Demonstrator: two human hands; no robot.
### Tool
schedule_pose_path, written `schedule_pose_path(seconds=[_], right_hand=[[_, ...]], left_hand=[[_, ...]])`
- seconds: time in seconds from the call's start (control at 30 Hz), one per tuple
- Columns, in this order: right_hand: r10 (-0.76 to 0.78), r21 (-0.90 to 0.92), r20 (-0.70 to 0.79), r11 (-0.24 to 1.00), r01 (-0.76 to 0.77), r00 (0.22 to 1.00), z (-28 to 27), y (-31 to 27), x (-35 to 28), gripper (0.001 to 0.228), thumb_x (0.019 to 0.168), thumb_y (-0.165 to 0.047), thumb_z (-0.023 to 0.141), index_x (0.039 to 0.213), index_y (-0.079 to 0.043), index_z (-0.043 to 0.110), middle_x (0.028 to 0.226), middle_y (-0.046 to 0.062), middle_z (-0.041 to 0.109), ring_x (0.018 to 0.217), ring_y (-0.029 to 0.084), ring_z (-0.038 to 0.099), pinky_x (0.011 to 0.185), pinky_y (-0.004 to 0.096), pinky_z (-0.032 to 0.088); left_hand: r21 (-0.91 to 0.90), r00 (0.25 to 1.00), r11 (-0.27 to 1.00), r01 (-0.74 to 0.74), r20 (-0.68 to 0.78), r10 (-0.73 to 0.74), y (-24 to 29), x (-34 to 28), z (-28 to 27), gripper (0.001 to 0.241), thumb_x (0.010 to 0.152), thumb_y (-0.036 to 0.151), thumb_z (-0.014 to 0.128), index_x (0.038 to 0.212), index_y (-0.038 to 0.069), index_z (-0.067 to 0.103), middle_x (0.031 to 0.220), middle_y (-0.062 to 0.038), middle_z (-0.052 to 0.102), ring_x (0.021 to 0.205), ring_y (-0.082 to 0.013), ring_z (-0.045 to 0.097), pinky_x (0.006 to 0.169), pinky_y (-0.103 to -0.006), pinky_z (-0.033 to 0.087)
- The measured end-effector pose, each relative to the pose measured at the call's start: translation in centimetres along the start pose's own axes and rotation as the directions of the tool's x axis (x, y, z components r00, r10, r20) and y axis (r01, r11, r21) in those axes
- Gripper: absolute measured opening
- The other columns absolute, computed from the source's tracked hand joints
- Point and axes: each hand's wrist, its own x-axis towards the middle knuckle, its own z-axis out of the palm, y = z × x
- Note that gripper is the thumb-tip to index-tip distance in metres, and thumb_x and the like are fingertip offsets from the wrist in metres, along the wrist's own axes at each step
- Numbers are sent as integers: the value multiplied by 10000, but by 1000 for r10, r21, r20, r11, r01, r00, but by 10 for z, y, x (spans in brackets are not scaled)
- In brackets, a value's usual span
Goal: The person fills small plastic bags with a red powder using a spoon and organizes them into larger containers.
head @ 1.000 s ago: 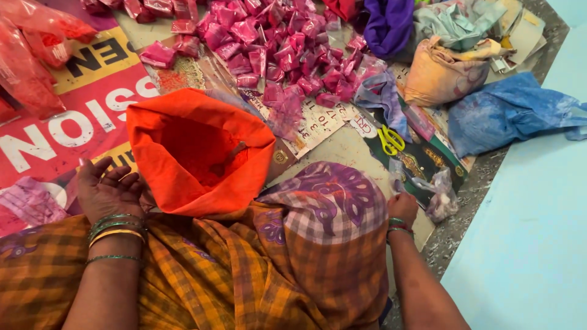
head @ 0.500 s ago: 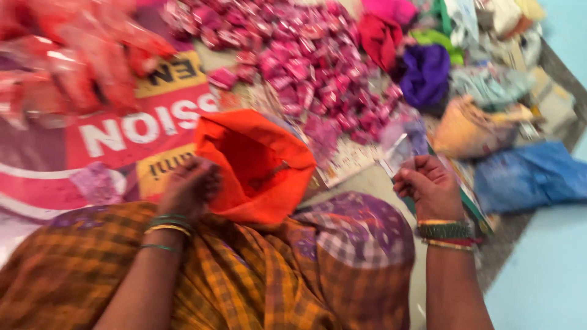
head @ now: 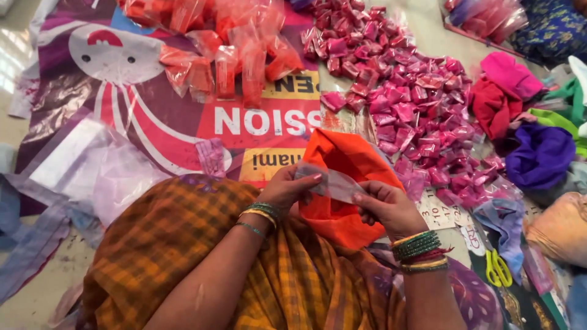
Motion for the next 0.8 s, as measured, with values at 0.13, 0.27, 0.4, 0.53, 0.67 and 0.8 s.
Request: schedule_pose_path(seconds=[0.13,0.27,0.4,0.53,0.67,0.8], right_hand=[[-43,-20,-122,999,41,992,0,19,5,180,900,-116,710,1060,-32,716,847,-22,731,687,48,642,584,213,491],[-154,71,-92,984,161,984,1,42,19,106,904,-50,724,1008,-27,720,826,-11,707,644,55,583,566,213,451],[-158,108,-127,979,172,979,8,47,25,34,917,-47,714,940,-52,689,778,-26,660,606,42,523,544,198,400],[-285,-27,-232,958,287,930,20,35,14,130,988,-77,714,891,-18,652,753,-39,591,616,35,452,540,203,358],[-591,-311,-257,800,513,765,41,15,-1,169,991,-87,697,875,-19,593,787,-55,583,742,22,510,665,189,442],[-644,-340,-106,740,581,758,59,0,-11,216,995,-135,676,828,-57,565,788,-73,628,762,11,570,676,187,483]], left_hand=[[95,995,994,-56,-77,63,-16,7,0,113,943,124,755,980,18,740,843,-30,733,716,-94,666,637,-229,536],[84,969,981,-174,-164,186,-22,9,-4,148,904,55,821,863,39,680,784,13,670,689,-71,603,628,-222,498],[134,952,983,-126,-264,158,-3,1,11,161,891,81,817,900,43,661,801,20,657,694,-71,577,630,-226,480],[478,837,839,-261,-321,444,35,-23,59,367,780,98,839,1067,31,619,924,-9,661,788,-84,606,658,-239,516],[776,726,528,-344,-136,674,35,-43,82,422,815,113,878,1131,30,610,981,-42,649,843,-104,625,715,-257,554],[576,886,704,-417,84,456,25,-60,95,367,852,75,840,1165,29,653,1011,-40,701,931,-107,682,817,-268,582]])
